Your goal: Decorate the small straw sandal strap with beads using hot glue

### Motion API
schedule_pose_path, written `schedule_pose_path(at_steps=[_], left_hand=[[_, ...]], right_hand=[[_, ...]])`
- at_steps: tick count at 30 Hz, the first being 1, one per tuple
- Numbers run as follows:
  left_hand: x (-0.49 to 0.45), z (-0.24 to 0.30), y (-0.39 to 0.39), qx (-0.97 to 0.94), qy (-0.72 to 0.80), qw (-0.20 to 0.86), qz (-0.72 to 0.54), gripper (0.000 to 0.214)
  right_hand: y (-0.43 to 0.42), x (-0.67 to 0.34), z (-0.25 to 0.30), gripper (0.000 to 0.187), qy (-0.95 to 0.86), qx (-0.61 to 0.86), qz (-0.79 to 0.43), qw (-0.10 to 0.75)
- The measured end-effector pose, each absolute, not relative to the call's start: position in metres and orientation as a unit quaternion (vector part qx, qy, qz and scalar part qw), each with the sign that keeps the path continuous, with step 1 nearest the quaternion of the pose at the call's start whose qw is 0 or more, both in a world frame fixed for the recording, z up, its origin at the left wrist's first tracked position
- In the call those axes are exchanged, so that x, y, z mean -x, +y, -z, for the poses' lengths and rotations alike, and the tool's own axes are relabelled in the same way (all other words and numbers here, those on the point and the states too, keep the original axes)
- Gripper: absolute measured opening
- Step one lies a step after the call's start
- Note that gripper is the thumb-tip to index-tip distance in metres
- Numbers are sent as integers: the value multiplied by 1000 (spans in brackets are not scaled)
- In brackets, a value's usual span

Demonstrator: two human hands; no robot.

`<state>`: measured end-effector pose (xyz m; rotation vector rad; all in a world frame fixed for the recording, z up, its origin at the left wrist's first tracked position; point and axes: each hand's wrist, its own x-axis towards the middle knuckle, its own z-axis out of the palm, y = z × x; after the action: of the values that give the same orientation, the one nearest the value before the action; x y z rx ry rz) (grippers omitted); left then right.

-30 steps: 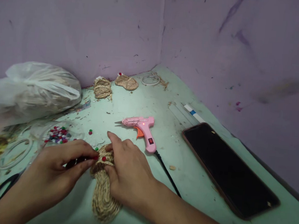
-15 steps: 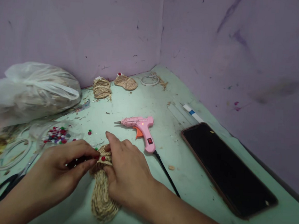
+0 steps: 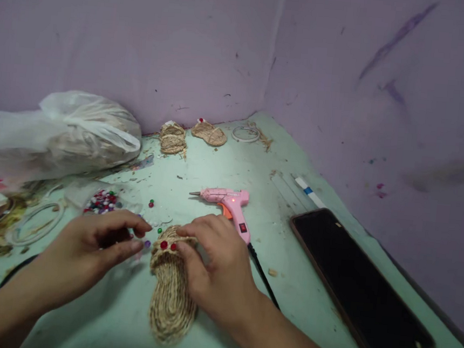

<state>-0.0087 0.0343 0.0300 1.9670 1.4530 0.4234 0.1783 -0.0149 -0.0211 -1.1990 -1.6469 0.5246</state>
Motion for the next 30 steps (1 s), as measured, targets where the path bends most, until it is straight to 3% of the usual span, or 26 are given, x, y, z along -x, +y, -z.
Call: schedule_pose_path(at_steps=[3,10,20,30], left_hand=[[9,-20,36,-716,548,406,-150,14],[8,3,37,-659,489,532,-210,21],[12,26,36,-693,470,493,-234,14],[13,25,38,-695,481,496,-201,15]], right_hand=[[-15,-178,18,13,-683,489,-189,510],[-13,-176,14,17,-731,498,-156,439],[-5,-172,17,22,-795,467,-135,363],[2,-173,15,21,-851,426,-37,303]])
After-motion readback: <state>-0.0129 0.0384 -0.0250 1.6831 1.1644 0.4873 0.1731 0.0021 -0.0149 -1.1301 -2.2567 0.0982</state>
